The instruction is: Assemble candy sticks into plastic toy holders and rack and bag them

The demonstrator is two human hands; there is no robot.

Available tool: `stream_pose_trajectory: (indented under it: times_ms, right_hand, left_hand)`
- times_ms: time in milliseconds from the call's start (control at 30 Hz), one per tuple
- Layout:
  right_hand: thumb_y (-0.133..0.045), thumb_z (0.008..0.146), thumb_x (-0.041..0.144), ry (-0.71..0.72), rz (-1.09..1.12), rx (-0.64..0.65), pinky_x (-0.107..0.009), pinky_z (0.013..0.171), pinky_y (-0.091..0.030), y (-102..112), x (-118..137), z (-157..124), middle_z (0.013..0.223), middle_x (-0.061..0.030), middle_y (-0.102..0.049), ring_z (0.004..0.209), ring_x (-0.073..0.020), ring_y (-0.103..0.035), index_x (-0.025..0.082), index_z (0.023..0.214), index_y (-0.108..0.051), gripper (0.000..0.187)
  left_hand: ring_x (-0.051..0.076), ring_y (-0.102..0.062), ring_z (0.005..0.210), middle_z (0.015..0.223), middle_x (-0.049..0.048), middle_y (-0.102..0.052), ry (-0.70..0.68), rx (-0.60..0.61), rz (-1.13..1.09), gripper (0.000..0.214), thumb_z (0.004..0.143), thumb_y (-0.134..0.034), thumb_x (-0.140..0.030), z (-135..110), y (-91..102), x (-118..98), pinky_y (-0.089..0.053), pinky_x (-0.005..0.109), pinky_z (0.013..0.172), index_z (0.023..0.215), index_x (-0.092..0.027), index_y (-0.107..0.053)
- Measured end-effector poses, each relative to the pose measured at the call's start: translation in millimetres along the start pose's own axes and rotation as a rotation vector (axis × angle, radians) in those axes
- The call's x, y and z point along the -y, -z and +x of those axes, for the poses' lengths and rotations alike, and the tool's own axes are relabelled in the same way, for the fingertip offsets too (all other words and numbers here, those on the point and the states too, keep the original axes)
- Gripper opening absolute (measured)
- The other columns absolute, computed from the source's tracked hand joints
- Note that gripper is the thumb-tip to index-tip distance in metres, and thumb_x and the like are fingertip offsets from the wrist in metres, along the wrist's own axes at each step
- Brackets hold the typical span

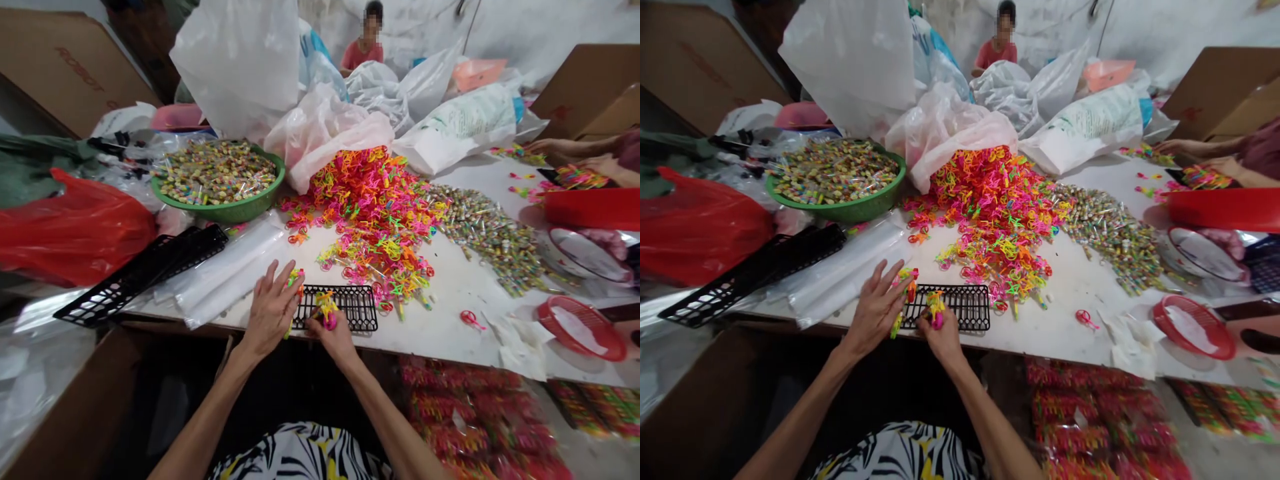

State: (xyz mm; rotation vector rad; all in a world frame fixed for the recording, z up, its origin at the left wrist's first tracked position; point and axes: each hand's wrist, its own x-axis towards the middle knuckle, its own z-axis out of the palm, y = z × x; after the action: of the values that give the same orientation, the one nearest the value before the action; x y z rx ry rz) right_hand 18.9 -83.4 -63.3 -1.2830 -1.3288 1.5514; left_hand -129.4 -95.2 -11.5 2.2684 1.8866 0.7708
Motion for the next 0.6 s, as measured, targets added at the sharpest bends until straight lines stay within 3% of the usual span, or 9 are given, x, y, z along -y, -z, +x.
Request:
stream_pose_trajectory:
  times_ms: [67,133,233,500,600]
  right_hand:
    - [-0.055,0.066,0.024,0.04,-0.067,-0.006,-0.024,0.051,-0.044,-12.5,-2.3,2.7,0.059,0.0013,-0.057,0.052,-0.0136,-0.054,0.017,0.072,-0.054,0.009]
    - [-0.055,0.066,0.021,0.11,-0.269,-0.047,-0.024,0.054,-0.043,-18.7,-2.6,4.8,0.061,-0.0003,-0.058,0.056,-0.0146,-0.055,0.018,0.067,-0.054,0.004]
    - [-0.056,0.069,0.021,0.208,-0.575,-0.082,-0.026,0.059,-0.04,-17.1,0.1,4.8,0.071,-0.0049,-0.061,0.065,-0.0172,-0.056,0.017,0.067,-0.055,0.005]
    - [-0.047,0.08,0.017,0.211,-1.06,0.049,-0.028,0.064,-0.039,-29.8,7.9,-3.0,0.096,-0.0108,-0.062,0.079,-0.0209,-0.059,0.018,0.098,-0.06,0.023]
    - [-0.05,0.079,0.019,0.241,-1.128,0.108,-0.025,0.065,-0.04,-17.9,18.3,10.1,0.092,-0.0073,-0.064,0.078,-0.019,-0.059,0.019,0.099,-0.061,0.023]
  left_hand:
    - [0.025,-0.013,0.135,0.143,0.0026,-0.032,-0.029,0.059,0.004,0.041,0.088,-0.034,-0.026,3.7,0.4,4.2,-0.026,0.051,0.104,0.128,-0.027,-0.043]
    - [0.022,-0.013,0.135,0.142,0.0042,-0.034,-0.05,0.111,-0.041,0.042,0.089,-0.031,-0.026,6.2,-1.7,8.1,-0.027,0.046,0.105,0.129,-0.022,-0.042]
    - [0.019,-0.01,0.136,0.142,0.0049,-0.034,-0.041,0.097,-0.098,0.042,0.09,-0.028,-0.026,6.2,-6.6,10.8,-0.026,0.042,0.107,0.129,-0.017,-0.042]
    - [0.029,-0.017,0.133,0.141,0.0055,-0.035,-0.04,0.093,-0.031,0.047,0.083,-0.044,-0.037,9.4,-8.6,4.0,-0.029,0.051,0.102,0.128,-0.023,-0.044]
    - [0.03,-0.023,0.131,0.139,0.0047,-0.038,-0.018,0.098,0.033,0.042,0.083,-0.044,-0.035,10.3,-5.5,0.4,-0.031,0.052,0.099,0.124,-0.025,-0.049]
